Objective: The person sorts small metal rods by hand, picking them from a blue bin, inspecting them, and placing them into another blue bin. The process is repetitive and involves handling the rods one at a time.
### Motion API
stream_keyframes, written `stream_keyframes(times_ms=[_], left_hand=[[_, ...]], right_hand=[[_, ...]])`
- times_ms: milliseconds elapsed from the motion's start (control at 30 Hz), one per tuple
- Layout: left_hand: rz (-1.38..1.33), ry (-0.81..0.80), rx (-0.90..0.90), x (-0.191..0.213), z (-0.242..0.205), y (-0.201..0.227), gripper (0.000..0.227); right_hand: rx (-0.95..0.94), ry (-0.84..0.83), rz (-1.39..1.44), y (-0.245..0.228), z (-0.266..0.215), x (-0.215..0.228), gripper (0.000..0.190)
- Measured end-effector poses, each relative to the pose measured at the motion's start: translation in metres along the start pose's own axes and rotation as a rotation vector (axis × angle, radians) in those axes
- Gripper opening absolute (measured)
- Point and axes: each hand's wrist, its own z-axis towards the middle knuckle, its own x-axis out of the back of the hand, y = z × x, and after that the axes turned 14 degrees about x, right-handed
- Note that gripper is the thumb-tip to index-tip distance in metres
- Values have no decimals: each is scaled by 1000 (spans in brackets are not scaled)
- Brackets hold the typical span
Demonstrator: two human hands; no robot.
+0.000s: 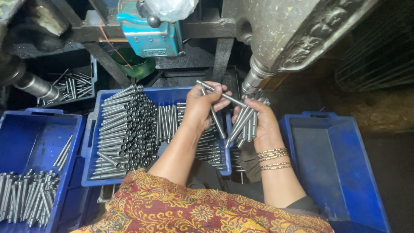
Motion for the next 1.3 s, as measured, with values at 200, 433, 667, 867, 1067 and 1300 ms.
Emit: stream_keyframes(times_ms=[200,433,667,867,1067,1300], left_hand=[[5,-75,68,-4,-24,20,21],[17,-16,69,7,-9,9,17],[-25,28,115,2,-14,10,14],[-49,27,115,1,-14,8,12],[-55,27,90,-1,-16,8,11],[-66,9,54,-6,-20,9,16]], right_hand=[[67,-20,176,-11,22,15,29],[76,-25,145,-17,19,18,33],[80,-47,145,-15,26,24,37],[87,-53,138,-21,18,21,37],[87,-59,157,-19,20,21,37],[121,-56,168,-23,15,16,35]])
